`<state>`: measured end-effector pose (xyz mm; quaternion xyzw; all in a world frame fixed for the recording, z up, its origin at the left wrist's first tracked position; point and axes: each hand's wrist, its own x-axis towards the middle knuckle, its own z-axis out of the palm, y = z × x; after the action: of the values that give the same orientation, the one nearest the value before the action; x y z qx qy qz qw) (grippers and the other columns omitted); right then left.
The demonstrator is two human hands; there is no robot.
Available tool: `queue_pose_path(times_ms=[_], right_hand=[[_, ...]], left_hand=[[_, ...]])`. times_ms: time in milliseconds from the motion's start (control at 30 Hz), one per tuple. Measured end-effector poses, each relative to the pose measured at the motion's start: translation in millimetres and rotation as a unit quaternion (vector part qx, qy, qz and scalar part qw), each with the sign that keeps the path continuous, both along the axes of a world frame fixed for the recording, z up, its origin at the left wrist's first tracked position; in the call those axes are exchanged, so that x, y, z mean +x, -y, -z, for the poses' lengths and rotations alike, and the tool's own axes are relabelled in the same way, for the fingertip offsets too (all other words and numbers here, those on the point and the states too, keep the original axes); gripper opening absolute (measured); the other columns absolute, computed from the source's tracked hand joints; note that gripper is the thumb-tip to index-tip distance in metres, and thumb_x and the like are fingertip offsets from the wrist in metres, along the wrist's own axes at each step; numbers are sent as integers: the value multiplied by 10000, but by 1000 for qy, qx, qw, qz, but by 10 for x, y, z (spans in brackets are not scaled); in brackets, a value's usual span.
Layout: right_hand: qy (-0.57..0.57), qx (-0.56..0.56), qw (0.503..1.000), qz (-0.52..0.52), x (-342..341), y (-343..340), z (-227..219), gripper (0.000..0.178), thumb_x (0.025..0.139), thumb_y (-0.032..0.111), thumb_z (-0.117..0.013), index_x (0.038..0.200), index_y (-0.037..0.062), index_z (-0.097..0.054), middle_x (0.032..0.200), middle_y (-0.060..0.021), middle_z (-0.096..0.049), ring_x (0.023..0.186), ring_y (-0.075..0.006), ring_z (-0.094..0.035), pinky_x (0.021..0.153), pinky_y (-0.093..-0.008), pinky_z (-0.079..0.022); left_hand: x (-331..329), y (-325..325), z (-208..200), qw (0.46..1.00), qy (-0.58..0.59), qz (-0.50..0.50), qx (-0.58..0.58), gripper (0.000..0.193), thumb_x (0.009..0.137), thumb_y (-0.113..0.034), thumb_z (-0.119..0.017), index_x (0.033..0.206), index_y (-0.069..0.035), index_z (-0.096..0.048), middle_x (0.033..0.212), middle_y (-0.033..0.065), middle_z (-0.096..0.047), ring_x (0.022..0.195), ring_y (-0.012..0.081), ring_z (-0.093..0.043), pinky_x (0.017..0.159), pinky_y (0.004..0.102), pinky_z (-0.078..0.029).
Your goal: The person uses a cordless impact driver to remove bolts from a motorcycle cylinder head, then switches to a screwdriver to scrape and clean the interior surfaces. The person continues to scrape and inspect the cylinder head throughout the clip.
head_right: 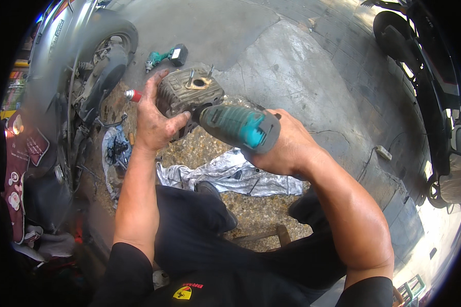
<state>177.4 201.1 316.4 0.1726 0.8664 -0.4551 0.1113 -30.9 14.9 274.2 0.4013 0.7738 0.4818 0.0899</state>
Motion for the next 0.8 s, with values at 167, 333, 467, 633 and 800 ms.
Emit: queue_pose_path(times_ms=[167, 333, 467, 633, 800], right_hand=[[22, 27, 999, -21, -36, 20, 38, 356, 734, 100, -712, 1087, 62, -701, 1009, -154, -742, 982, -356, -708, 895, -421, -567], [-159, -35, 987, -2, 23, 10, 76, 448, 739, 95, -718, 1182, 50, -673, 1009, -161, -745, 975, -327, -721, 906, -429, -576], [-82, 20, 996, 2, 131, -27, 78, 270, 707, 108, -736, 967, 36, -714, 863, -173, -727, 838, -353, -717, 776, -426, -574], [-149, 27, 988, -28, 213, -130, 121, 214, 654, 96, -763, 845, 27, -695, 719, -186, -663, 725, -397, -662, 673, -411, -549], [-244, 23, 967, -63, 249, -149, 196, 227, 782, 51, -785, 998, 24, -722, 807, -129, -728, 722, -295, -708, 693, -364, -567]], left_hand=[[44, 30, 42, 997, 67, -15, -31, 870, 613, -51, -839, 1388, 54, -460, 1217, 224, -660, 1137, 288, -660, 1008, 385, -514], [21, 49, -19, 996, 85, -18, 36, 789, 657, -19, -811, 1359, 54, -461, 1194, 188, -663, 1107, 239, -662, 984, 363, -522], [19, 64, -36, 994, 91, -27, 53, 737, 689, 3, -789, 1342, 58, -451, 1183, 163, -659, 1065, 221, -663, 978, 343, -520], [-69, 94, -45, 986, 138, -57, 68, 739, 689, -9, -789, 1336, 81, -443, 1179, 155, -652, 1041, 210, -652, 968, 335, -519], [-164, 164, -95, 974, 176, -117, 88, 771, 669, -36, -788, 1328, 126, -423, 1129, 162, -648, 979, 194, -644, 916, 314, -532]])
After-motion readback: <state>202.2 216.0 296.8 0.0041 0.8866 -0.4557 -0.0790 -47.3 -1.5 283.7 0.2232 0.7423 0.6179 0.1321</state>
